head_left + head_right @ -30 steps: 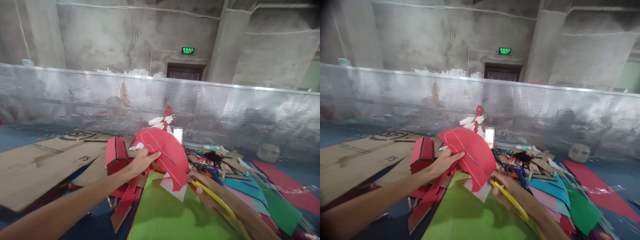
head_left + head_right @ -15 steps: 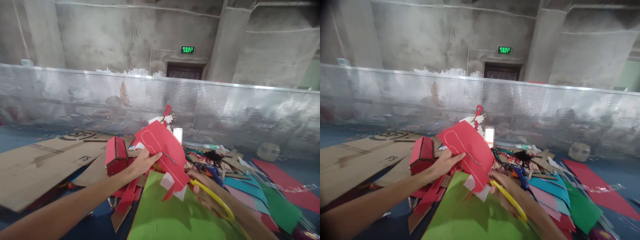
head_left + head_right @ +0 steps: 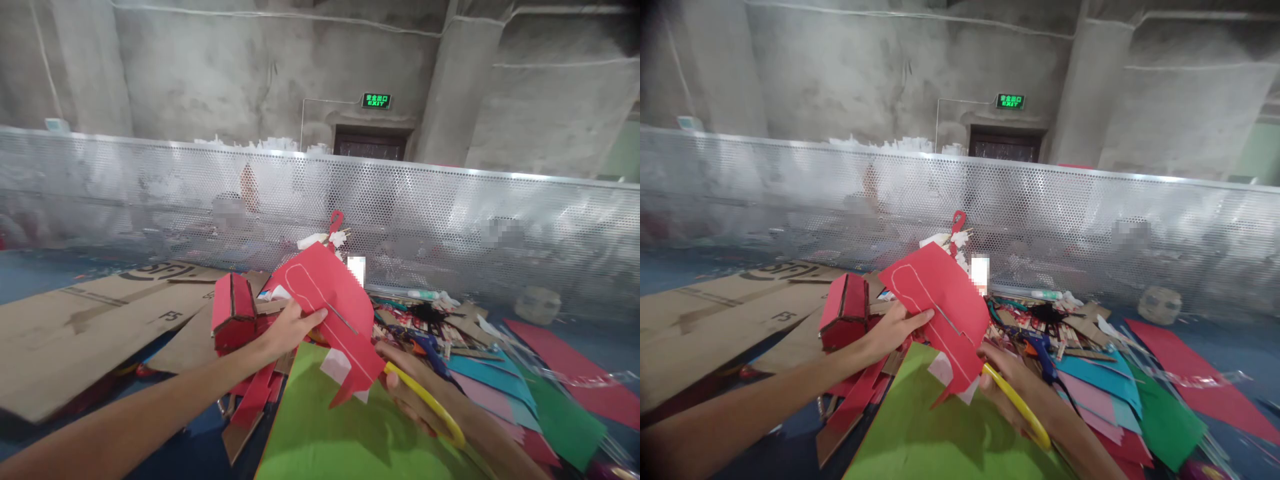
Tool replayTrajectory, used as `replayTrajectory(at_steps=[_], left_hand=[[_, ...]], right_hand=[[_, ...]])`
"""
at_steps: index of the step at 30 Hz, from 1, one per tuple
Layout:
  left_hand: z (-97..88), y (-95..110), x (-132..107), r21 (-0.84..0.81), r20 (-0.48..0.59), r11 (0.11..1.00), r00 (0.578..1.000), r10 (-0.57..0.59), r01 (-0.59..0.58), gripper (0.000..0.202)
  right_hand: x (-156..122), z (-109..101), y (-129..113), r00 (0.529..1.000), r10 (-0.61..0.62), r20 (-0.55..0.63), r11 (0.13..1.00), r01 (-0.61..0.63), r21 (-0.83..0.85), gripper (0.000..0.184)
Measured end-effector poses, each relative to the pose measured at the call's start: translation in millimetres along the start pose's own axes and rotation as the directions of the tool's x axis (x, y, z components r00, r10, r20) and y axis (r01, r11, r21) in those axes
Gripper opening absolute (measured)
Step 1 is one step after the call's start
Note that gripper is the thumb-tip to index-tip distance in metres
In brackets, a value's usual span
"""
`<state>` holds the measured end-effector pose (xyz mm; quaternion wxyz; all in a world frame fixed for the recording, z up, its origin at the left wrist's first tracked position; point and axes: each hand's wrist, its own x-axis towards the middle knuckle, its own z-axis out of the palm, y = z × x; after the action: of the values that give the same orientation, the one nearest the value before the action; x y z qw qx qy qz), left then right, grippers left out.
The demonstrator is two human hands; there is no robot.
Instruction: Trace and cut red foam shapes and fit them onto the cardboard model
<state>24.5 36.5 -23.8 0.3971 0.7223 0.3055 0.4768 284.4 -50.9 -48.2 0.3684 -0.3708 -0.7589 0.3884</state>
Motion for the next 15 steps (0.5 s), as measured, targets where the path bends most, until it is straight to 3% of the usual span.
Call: replayTrajectory(at_steps=[5, 11, 15], left_hand=[[1.3, -1.2, -0.6, -0.006, 0.004, 0.997, 0.997, -0.075, 0.075, 0.025], [2.7, 2.5, -0.4, -0.005, -0.010, 1.000, 1.000, -0.001, 0.001, 0.028], [0.8, 6.8, -0.3, -0.006, 0.021, 0.999, 0.999, -0.035, 0.035, 0.030]], right_hand=[[2.1, 5.8, 2.6, 1.000, -0.009, -0.013, 0.999, 0.009, 0.033, 0.075], [6.2, 5.7, 2.7, 0.999, -0.032, -0.001, 0.999, 0.032, 0.001, 0.074], [3.6, 1.2, -5.1, 1.000, 0.002, 0.028, 0.999, -0.001, -0.032, 0.073]])
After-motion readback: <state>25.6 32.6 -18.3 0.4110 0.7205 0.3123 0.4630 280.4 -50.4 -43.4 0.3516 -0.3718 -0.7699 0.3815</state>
